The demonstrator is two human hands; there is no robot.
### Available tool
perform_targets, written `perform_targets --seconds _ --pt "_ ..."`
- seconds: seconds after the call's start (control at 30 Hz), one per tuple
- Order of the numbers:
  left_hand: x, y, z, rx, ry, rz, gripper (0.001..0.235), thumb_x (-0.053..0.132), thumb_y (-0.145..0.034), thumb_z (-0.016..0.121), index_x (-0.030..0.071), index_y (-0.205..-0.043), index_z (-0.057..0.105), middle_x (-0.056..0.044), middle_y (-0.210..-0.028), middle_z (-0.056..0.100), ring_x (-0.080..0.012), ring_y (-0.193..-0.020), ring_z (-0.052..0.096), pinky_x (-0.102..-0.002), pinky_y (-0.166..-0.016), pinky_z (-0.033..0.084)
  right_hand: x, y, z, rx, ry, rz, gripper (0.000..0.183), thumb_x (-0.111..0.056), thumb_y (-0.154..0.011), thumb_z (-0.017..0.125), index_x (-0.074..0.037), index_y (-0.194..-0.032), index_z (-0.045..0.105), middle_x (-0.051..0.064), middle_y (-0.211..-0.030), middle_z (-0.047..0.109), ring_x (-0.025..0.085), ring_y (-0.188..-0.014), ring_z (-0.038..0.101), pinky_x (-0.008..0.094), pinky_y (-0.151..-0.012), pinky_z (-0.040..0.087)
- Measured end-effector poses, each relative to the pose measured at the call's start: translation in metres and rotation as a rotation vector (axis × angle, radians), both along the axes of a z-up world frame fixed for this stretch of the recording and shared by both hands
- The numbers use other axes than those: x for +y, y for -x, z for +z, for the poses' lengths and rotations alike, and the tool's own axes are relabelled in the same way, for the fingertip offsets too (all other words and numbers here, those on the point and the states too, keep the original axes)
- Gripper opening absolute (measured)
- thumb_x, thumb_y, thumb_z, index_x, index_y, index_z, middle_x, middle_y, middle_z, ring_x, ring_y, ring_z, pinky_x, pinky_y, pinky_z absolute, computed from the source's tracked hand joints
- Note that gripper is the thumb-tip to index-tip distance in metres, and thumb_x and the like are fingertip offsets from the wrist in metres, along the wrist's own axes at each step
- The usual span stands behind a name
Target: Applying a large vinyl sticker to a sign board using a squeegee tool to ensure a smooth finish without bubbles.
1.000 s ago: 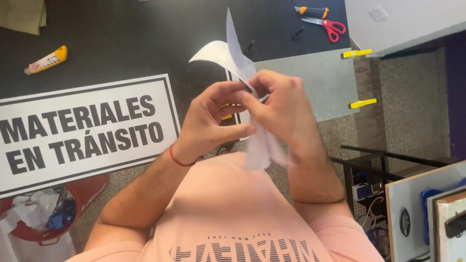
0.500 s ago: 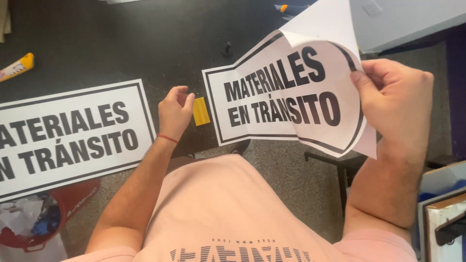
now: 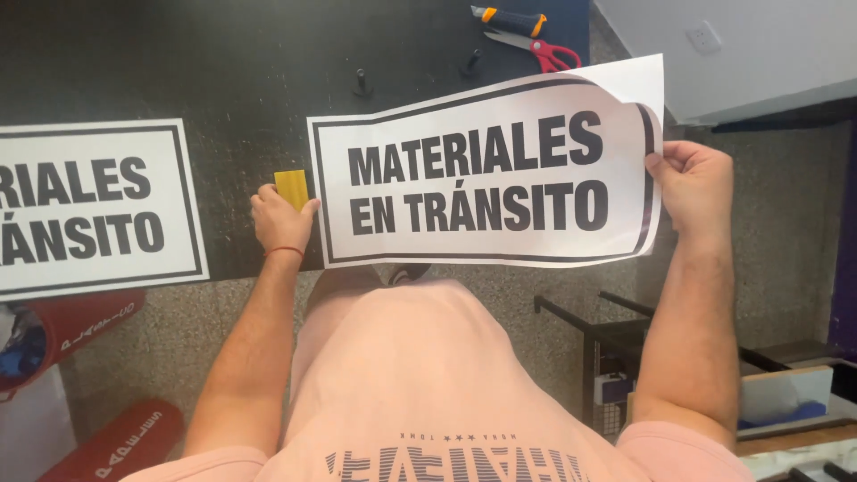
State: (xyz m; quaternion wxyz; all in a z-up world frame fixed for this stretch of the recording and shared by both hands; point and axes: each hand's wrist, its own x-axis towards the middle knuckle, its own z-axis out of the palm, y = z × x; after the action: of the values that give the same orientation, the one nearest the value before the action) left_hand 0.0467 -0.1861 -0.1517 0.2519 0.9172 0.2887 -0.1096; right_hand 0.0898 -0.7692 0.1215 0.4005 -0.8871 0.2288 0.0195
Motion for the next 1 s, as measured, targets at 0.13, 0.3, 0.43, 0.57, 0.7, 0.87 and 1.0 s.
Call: perform_targets --seconds 0.13,0.3,0.43,0.57,0.7,0.87,1.0 --pt "0.001 -0.006 0.009 0.0 0.014 0.0 0.081 0.039 -0.089 0.102 -0.001 -0.144 0.059 -0.026 -0.139 0.061 -0.0495 -0.124 0.066 -0.058 -0.108 0.055 -0.046 -0.013 -0.061 0.052 -0.077 -0.052 0.014 -0.006 -0.109 0.078 -0.01 -0.121 0.084 0.003 -0.11 0.085 0.01 -0.093 0.081 0.025 -0.085 0.069" --pt "0.0 -0.015 0.018 0.022 0.289 0.142 0.048 0.027 -0.109 0.075 0.006 -0.141 0.048 -0.028 -0.145 0.069 -0.0495 -0.131 0.069 -0.058 -0.108 0.057 -0.06 -0.015 -0.094 0.118 -0.118 -0.148 0.013 -0.007 -0.108 0.081 -0.011 -0.121 0.083 0.003 -0.113 0.085 0.011 -0.098 0.081 0.027 -0.09 0.069" --pt "-0.016 -0.021 0.022 -0.033 0.483 0.163 0.055 0.033 -0.102 0.076 0.007 -0.143 0.052 -0.015 -0.134 0.069 -0.0297 -0.116 0.074 -0.041 -0.087 0.067 -0.063 -0.017 -0.103 0.211 -0.087 -0.207 0.014 -0.007 -0.107 0.081 -0.012 -0.12 0.082 0.004 -0.113 0.085 0.014 -0.1 0.082 0.031 -0.091 0.07" --pt "-0.049 -0.047 0.089 0.064 0.547 0.137 0.087 0.054 -0.088 0.091 0.015 -0.149 0.044 -0.011 -0.142 0.066 -0.0206 -0.115 0.072 -0.035 -0.094 0.064 -0.077 -0.027 -0.131 0.193 -0.122 -0.198 0.015 -0.008 -0.106 0.082 -0.012 -0.121 0.082 0.002 -0.115 0.085 0.014 -0.101 0.08 0.031 -0.093 0.069" --pt "-0.066 -0.056 0.096 0.071 0.547 0.086 0.071 0.043 -0.101 0.085 0.014 -0.154 0.048 -0.014 -0.154 0.066 -0.0281 -0.133 0.07 -0.04 -0.104 0.064 -0.105 -0.026 -0.172 0.181 -0.185 -0.22 0.018 -0.01 -0.104 0.085 -0.011 -0.121 0.08 0.003 -0.112 0.084 0.013 -0.098 0.08 0.027 -0.092 0.068" --pt "-0.072 -0.075 0.039 -0.029 0.273 -0.072 0.043 0.04 -0.113 0.079 0.011 -0.139 0.06 -0.019 -0.128 0.076 -0.0415 -0.125 0.075 -0.058 -0.103 0.062 -0.086 -0.018 -0.154 0.139 -0.199 -0.076 0.014 -0.004 -0.109 0.077 -0.011 -0.119 0.084 0.004 -0.099 0.081 0.017 -0.097 0.082 0.029 -0.088 0.066" --pt "-0.073 -0.11 -0.01 -0.075 -0.031 -0.336 0.038 0.037 -0.111 0.081 0.004 -0.126 0.069 -0.02 -0.121 0.069 -0.0467 -0.12 0.072 -0.062 -0.098 0.062 -0.092 -0.022 -0.166 0.139 -0.228 -0.058 0.013 -0.003 -0.11 0.077 -0.009 -0.121 0.083 0.004 -0.1 0.081 0.017 -0.097 0.083 0.029 -0.087 0.067"
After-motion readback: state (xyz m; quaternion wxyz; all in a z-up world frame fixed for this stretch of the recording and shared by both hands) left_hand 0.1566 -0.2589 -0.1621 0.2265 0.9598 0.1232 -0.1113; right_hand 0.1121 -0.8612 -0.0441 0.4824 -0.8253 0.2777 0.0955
